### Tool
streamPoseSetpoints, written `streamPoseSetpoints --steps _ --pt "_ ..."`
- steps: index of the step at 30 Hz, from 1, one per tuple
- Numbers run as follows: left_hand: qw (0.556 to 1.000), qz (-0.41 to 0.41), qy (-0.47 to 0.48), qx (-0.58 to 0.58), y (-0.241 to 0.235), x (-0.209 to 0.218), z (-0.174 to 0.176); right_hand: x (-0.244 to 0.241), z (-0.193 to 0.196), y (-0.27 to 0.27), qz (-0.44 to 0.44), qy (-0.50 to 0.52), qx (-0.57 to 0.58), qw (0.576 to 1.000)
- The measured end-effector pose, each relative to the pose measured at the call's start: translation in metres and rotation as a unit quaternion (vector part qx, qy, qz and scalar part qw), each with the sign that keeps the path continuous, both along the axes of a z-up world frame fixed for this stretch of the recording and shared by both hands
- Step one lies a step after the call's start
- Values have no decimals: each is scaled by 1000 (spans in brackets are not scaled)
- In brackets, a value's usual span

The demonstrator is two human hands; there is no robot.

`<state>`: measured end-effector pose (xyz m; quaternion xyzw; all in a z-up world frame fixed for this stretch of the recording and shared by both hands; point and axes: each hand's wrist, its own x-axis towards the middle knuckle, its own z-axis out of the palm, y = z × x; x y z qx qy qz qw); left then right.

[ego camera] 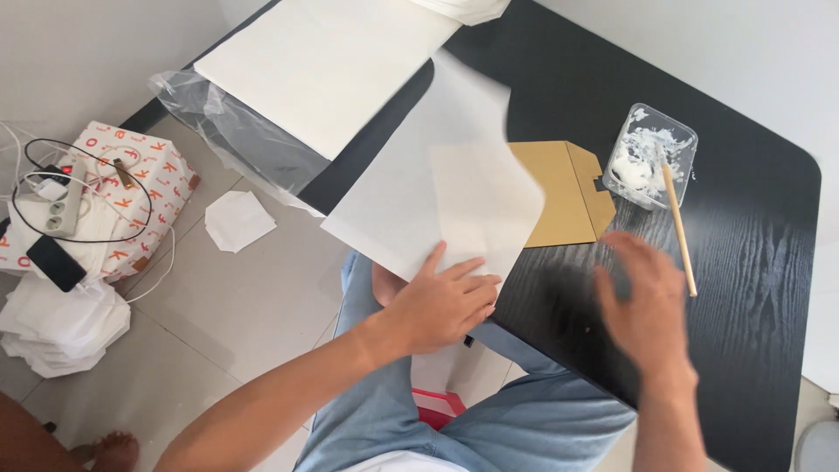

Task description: Assembling a paper and cardboard package by folding and gluing.

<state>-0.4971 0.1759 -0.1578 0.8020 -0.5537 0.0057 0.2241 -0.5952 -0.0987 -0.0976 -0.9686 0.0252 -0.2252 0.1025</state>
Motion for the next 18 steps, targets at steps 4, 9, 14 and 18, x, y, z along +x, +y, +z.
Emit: streamPoseSetpoints --steps 4,9,14,18 --pt "994 15 -34 -98 4 10 -5 31 32 -61 -55 -37 8 998" --pt "992 36 -29 -115 -9 20 12 109 71 -47 -278 190 101 936" --pt "989 96 -57 -95 -15 28 15 158 58 -51 -326 292 57 897" --pt "993 98 -36 -58 -5 37 0 159 59 -68 -325 298 52 896"
